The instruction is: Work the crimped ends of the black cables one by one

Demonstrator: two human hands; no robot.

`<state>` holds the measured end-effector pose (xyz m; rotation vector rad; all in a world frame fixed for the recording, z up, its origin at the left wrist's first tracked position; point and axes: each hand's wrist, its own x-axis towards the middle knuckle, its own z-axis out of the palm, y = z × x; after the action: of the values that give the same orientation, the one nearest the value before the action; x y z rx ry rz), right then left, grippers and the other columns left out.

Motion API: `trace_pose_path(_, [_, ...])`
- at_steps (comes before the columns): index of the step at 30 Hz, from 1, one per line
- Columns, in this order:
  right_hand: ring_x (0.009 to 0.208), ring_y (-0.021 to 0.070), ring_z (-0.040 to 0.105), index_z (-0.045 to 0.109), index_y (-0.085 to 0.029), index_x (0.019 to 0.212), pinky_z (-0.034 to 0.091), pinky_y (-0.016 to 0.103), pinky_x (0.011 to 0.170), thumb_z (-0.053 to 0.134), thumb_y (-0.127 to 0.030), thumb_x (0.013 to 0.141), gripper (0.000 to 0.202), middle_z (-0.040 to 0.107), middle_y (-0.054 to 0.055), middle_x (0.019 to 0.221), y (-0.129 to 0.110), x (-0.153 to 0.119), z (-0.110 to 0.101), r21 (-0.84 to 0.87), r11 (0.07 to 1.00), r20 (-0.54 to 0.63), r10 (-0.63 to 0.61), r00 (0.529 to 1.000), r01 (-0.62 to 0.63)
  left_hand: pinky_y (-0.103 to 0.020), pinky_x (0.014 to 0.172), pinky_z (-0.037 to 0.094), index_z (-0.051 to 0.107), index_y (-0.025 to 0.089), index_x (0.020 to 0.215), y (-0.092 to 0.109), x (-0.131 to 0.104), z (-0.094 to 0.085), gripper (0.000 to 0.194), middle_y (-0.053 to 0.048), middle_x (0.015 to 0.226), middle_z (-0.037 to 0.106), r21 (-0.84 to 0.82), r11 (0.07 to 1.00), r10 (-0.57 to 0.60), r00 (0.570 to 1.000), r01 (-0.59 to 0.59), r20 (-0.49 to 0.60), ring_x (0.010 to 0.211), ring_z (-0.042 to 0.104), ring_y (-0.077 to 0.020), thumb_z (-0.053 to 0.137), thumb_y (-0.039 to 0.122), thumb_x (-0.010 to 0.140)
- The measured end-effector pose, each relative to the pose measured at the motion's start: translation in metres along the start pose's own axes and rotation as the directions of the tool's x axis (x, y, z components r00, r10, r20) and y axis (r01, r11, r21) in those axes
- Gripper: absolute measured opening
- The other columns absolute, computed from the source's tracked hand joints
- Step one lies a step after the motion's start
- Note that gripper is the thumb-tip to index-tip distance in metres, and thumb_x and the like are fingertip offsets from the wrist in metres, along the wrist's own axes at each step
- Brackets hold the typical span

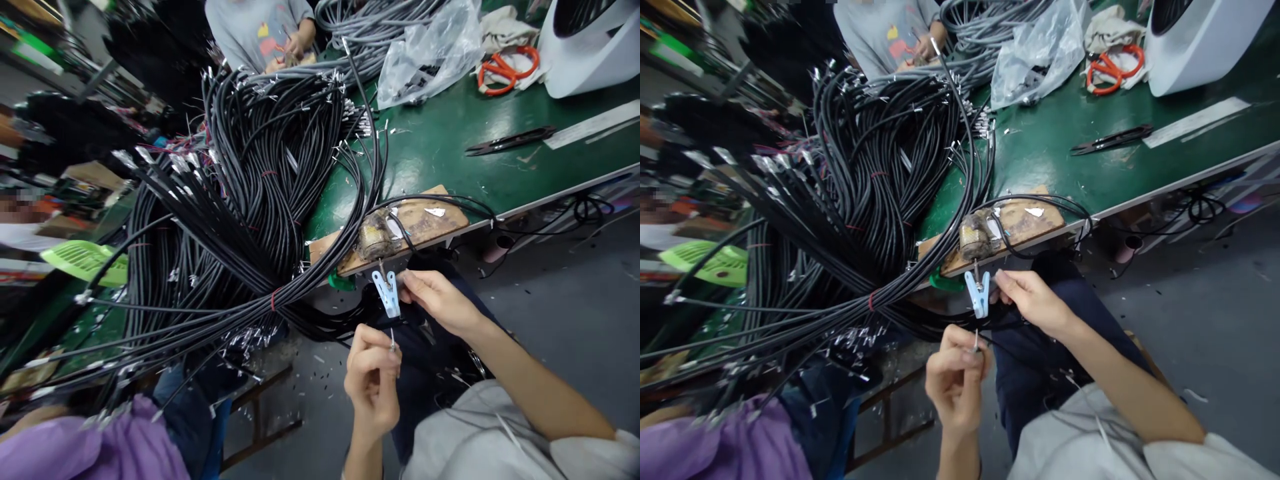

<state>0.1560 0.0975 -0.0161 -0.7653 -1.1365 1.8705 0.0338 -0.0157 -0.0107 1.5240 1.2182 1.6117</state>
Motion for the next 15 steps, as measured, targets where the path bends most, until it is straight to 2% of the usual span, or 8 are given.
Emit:
trace_pose_path(2, [0.060,0.0118,0.045,0.063,-0.014,0.065,0.037,0.026,0.060,0.049,-0.066,0.084,0.057,0.053,0.000,0.061,0.000,0.006,0.007,-0.006,1.000,0.043,-0.014,0.999,0.014,-0.021,0.054,0.043,0.057,0.023,0.096,-0.001,0.005,0.005,0.026,-0.003,0.089,0.053,0.013,0.997,0.081,0.995,-0.080,-0.053,0.067,0.050,-0.0114,0.046,-0.001,0.089])
trace_pose_path(4, [0.061,0.0126,0.048,0.066,-0.013,0.070,0.038,0.026,0.060,0.048,-0.068,0.084,0.059,0.056,0.002,0.063,0.004,0.010,0.013,0.014,1.000,0.098,-0.001,0.995,-0.001,-0.021,0.053,0.043,0.057,0.022,0.094,-0.002,0.010,0.008,0.027,-0.003,0.090,0.053,0.054,0.991,0.129,0.988,-0.124,-0.086,0.068,0.050,-0.0114,0.048,-0.002,0.088])
trace_pose_path(9, [0.056,0.0111,0.047,0.067,-0.012,0.064,0.036,0.024,0.054,0.057,-0.068,0.078,0.059,0.056,0.001,0.059,0.005,0.014,0.016,0.045,0.999,-0.021,-0.007,1.000,0.008,-0.024,0.057,0.043,0.059,0.020,0.093,-0.009,0.013,0.011,0.025,-0.003,0.089,0.053,0.149,0.981,0.146,0.980,-0.126,-0.138,0.070,0.052,-0.0121,0.049,-0.002,0.087])
trace_pose_path(12, [0.055,0.0098,0.048,0.069,-0.011,0.065,0.036,0.023,0.053,0.071,-0.061,0.070,0.050,0.058,0.001,0.059,-0.001,0.014,0.018,0.215,0.974,0.057,0.059,0.997,-0.070,-0.024,0.058,0.042,0.060,0.020,0.093,-0.013,0.013,0.014,0.026,-0.003,0.088,0.052,0.173,0.979,0.133,0.981,-0.109,-0.138,0.074,0.053,-0.0135,0.050,-0.003,0.086])
trace_pose_path(15, [0.056,0.0094,0.050,0.071,-0.011,0.064,0.037,0.022,0.053,0.078,-0.054,0.066,0.043,0.061,0.002,0.060,-0.006,0.015,0.021,0.373,0.918,0.084,0.109,0.990,-0.133,-0.024,0.058,0.042,0.060,0.020,0.093,-0.013,0.012,0.017,0.026,-0.003,0.088,0.051,0.200,0.975,0.125,0.984,-0.099,-0.123,0.075,0.053,-0.0137,0.051,-0.003,0.085])
